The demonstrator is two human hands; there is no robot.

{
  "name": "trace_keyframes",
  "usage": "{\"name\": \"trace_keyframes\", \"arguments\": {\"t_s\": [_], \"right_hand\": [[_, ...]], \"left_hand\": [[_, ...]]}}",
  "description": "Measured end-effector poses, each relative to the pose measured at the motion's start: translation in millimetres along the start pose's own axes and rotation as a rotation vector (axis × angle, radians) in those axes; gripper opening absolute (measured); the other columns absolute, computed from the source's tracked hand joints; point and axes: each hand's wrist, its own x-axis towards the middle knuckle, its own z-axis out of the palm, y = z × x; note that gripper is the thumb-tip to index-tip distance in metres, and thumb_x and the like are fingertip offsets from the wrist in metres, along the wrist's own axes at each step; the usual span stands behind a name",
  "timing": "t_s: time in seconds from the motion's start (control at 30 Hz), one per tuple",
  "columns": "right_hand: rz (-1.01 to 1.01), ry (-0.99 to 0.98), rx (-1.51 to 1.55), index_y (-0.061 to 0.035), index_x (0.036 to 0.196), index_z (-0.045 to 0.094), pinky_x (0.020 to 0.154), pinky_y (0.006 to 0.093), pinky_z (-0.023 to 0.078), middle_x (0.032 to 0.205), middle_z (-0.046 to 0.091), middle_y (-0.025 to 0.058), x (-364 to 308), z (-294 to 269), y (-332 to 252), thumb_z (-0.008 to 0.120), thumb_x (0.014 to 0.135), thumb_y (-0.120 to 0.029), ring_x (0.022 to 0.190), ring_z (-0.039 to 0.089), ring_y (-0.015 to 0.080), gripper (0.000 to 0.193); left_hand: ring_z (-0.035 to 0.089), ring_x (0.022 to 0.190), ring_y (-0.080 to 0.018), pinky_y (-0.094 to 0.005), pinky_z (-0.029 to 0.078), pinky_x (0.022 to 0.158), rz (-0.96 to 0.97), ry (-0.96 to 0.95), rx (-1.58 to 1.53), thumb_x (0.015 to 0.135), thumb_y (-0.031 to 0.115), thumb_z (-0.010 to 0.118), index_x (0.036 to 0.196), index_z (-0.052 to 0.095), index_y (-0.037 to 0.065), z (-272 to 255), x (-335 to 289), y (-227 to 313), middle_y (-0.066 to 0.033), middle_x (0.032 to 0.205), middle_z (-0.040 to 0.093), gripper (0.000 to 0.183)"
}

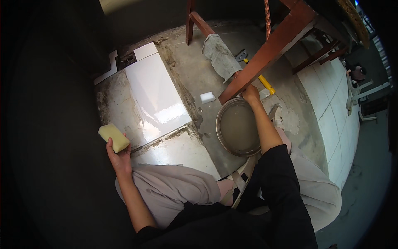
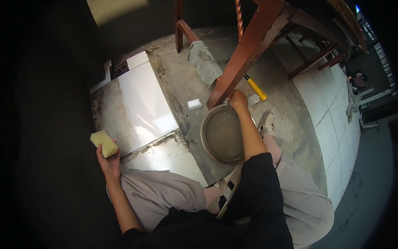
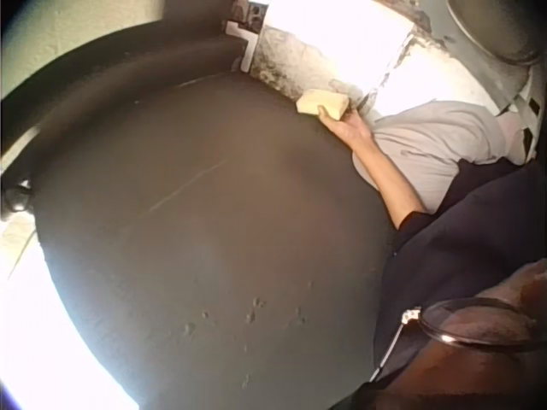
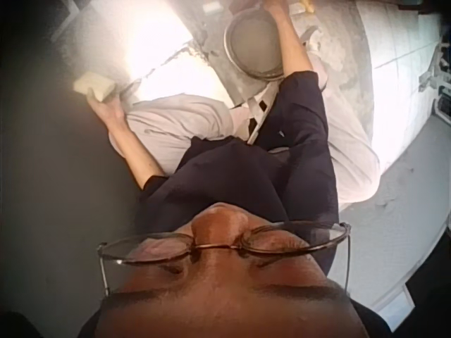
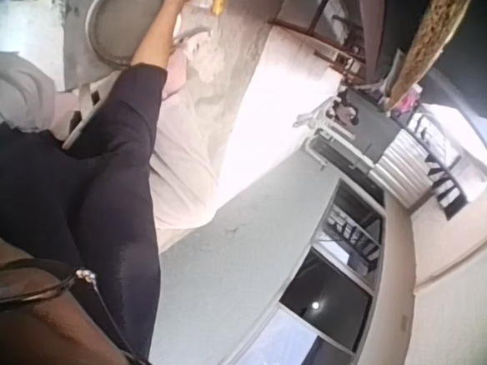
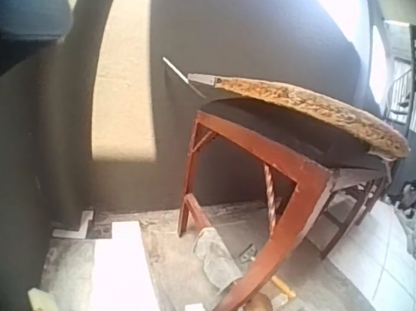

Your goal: The person applies grout or adhesive to gaps in floor tiles using a small scraper and a sponge. They dip the scraper and sponge into a metal container of water, clean the tile surfaces, and press white material into the crevices.

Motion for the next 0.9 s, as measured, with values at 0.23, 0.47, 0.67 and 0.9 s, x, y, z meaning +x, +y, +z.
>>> {"name": "trace_keyframes", "arguments": {"t_s": [0.23, 0.47, 0.67, 0.9], "right_hand": [[-0.088, 0.563, 0.306, -0.0056, 0.107, 0.061, 0.089, 0.0366, 0.045, 0.106, 0.063, 0.0125, -50.2, -22.2, 4.5, 0.062, 0.077, -0.001, 0.104, 0.058, 0.0316, 0.03], [0.236, 0.553, 0.287, -0.0028, 0.133, 0.044, 0.105, 0.043, 0.032, 0.127, 0.048, 0.0216, -42.4, -17.7, 72.0, 0.084, 0.058, -0.008, 0.122, 0.041, 0.0382, 0.085], [0.228, 0.328, 0.157, -0.0007, 0.131, 0.044, 0.099, 0.0412, 0.039, 0.118, 0.055, 0.0224, -10.3, -10.2, 101.1, 0.085, 0.061, -0.02, 0.113, 0.051, 0.036, 0.083], [-0.04, 0.63, 1.062, -0.003, 0.108, 0.049, 0.088, 0.0352, 0.044, 0.095, 0.058, 0.0121, -90.0, -33.4, 39.8, 0.069, 0.079, -0.018, 0.091, 0.057, 0.0225, 0.037]], "left_hand": [[0.057, 0.097, -0.0189, -0.0309, 0.045, 0.084, 0.014, 0.01, 0.021, 0.085, 0.045, 0.059, 0.126, 0.046, 0.01, -4.3, -3.4, 5.2, -0.0139, 0.112, 0.061, 0.056], [0.057, 0.097, -0.019, -0.0309, 0.045, 0.084, 0.014, -0.009, 0.027, 0.085, 0.045, 0.059, 0.126, 0.047, 0.009, -4.6, -1.1, 3.0, -0.0145, 0.112, 0.061, 0.056], [0.058, 0.096, -0.019, -0.0309, 0.045, 0.083, 0.006, 0.003, 0.016, 0.085, 0.045, 0.059, 0.125, 0.047, 0.008, 0.3, 0.4, -0.7, -0.0142, 0.112, 0.061, 0.055], [0.058, 0.096, -0.0192, -0.0312, 0.046, 0.084, 0.017, 0.015, 0.025, 0.086, 0.044, 0.058, 0.125, 0.047, 0.009, -8.7, -3.2, 8.2, -0.0138, 0.111, 0.06, 0.053]]}}
